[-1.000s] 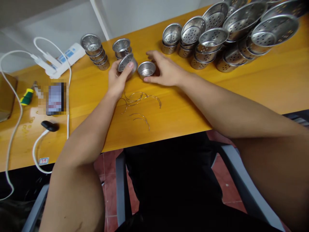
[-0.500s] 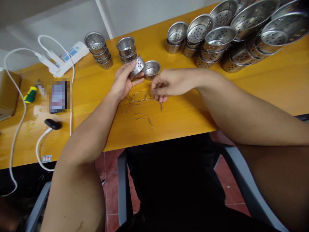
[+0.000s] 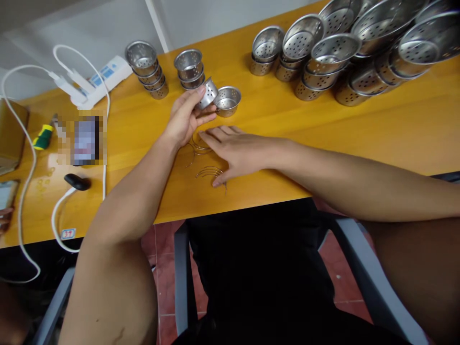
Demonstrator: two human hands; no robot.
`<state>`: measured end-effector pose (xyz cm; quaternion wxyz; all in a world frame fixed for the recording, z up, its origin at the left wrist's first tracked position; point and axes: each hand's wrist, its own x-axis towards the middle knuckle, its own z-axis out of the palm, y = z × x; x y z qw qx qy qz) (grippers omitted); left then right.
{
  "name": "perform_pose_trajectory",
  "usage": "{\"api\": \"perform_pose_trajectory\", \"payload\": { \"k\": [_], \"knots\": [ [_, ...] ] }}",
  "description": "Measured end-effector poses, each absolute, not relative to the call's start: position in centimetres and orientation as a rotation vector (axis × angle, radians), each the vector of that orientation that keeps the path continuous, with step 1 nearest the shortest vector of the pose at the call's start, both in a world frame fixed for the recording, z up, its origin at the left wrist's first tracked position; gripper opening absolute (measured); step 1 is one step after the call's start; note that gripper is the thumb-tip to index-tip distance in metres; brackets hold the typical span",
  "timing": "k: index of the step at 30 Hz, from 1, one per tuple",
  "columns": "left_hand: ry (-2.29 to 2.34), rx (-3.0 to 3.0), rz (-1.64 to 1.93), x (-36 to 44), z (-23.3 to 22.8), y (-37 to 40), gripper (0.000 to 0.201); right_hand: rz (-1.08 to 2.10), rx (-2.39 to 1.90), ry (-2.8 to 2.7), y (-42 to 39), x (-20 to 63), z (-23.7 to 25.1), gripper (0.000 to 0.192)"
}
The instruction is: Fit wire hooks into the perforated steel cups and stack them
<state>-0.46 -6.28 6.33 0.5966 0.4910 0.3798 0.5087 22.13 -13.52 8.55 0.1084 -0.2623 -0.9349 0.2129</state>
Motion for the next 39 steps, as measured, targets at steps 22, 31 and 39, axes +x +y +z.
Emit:
{"api": "perform_pose_trajectory", "payload": {
  "k": [22, 31, 39],
  "knots": [
    [0.940, 1.638, 1.488, 0.0, 5.1, -5.1, 0.101, 0.339, -0.861, -2.754, -11.9, 21.1, 9.1, 0.015],
    [0.989, 1.751, 1.503, -0.9, 3.3, -2.3, 0.100, 0.398, -0.714, -2.614, -10.8, 22.3, 9.0, 0.011],
    [1.018, 1.725, 1.466, -0.6, 3.5, -2.4, 0.126, 0.489, -0.635, -2.543, -10.6, 23.1, 9.4, 0.015]
  ]
}}
